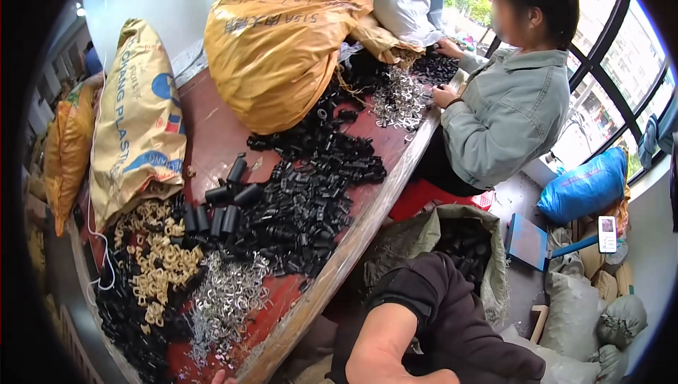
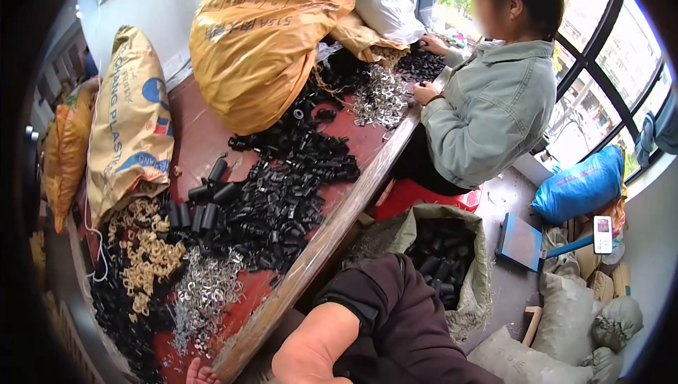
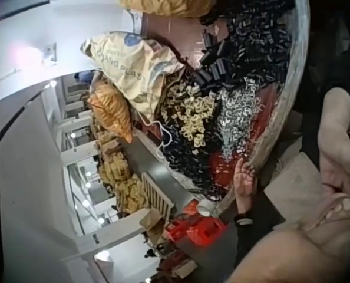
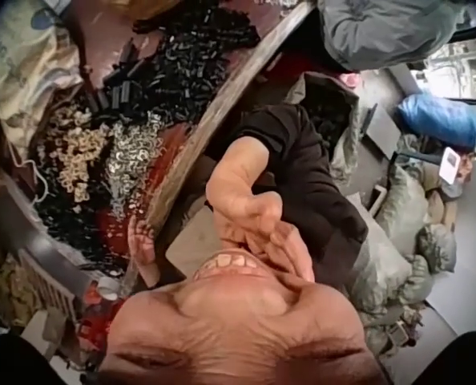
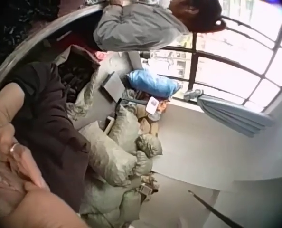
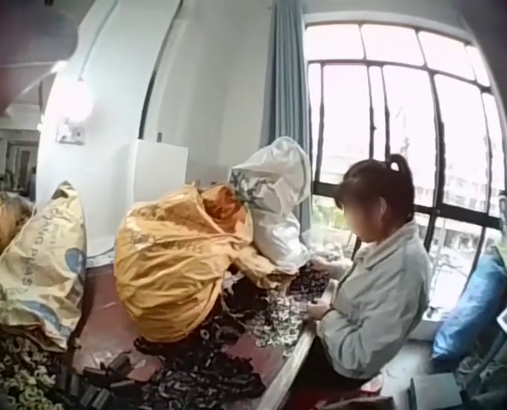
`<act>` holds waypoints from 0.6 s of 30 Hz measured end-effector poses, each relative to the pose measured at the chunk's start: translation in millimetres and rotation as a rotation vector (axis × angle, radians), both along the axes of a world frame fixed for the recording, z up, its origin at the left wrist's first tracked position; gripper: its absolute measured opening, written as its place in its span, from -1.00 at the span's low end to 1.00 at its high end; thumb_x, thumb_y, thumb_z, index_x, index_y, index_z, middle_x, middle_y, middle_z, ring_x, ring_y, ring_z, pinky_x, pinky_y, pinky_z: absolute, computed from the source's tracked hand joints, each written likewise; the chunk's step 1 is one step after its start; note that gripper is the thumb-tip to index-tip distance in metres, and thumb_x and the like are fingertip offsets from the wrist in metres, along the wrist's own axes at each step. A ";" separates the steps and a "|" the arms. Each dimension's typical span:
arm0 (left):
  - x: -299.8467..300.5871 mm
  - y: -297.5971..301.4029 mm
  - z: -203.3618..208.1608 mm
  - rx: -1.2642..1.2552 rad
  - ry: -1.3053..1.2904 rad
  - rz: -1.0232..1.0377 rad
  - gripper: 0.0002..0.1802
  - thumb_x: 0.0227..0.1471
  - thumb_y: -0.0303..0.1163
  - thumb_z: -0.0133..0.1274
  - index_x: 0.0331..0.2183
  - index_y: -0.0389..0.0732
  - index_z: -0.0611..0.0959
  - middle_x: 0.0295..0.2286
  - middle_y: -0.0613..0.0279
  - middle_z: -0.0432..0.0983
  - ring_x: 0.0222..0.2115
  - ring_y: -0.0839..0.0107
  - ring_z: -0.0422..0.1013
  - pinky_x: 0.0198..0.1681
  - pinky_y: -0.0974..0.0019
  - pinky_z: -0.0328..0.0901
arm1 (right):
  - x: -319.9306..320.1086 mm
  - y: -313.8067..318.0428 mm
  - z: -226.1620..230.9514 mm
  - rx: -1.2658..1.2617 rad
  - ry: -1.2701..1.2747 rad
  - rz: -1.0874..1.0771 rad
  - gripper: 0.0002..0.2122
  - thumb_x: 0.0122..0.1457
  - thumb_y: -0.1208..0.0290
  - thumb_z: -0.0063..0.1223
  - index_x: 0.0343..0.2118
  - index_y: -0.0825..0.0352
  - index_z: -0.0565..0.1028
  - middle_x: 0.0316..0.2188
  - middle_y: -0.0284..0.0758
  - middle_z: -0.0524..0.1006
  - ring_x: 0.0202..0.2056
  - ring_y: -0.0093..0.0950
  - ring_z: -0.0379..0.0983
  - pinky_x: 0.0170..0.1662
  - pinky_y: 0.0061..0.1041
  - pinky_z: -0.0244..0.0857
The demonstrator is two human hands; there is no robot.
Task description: The person assembles components by hand by picking up a black plastic part and inserting a metal clip and a tan plastic piece into it. They then slide a larger black plastic housing over the assembly and set the finished unit down before repeating the process.
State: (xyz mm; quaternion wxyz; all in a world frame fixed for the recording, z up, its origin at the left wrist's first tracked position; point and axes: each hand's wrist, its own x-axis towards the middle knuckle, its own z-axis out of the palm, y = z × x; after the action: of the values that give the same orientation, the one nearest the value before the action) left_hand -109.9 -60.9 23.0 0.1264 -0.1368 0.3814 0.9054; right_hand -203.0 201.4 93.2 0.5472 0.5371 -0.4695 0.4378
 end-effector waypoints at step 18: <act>-5.3 -25.0 -23.2 -0.019 -0.072 -0.051 -0.51 0.00 -0.30 -0.17 -0.05 -0.31 0.19 -0.26 0.16 0.33 -0.27 0.36 0.28 -0.20 0.34 0.21 | -64.8 -17.8 -100.0 0.605 -0.861 -0.433 -0.57 -0.17 0.32 -0.02 -0.14 0.19 0.26 -0.11 -0.29 0.20 -0.04 -0.29 0.06 -0.18 -0.29 -0.04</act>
State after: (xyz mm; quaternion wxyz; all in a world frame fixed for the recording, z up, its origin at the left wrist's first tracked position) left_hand -115.2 -85.9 -0.2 0.1618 -0.1607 0.3888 0.8927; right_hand -267.8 183.6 -6.8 0.2056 0.3346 -0.8541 0.3411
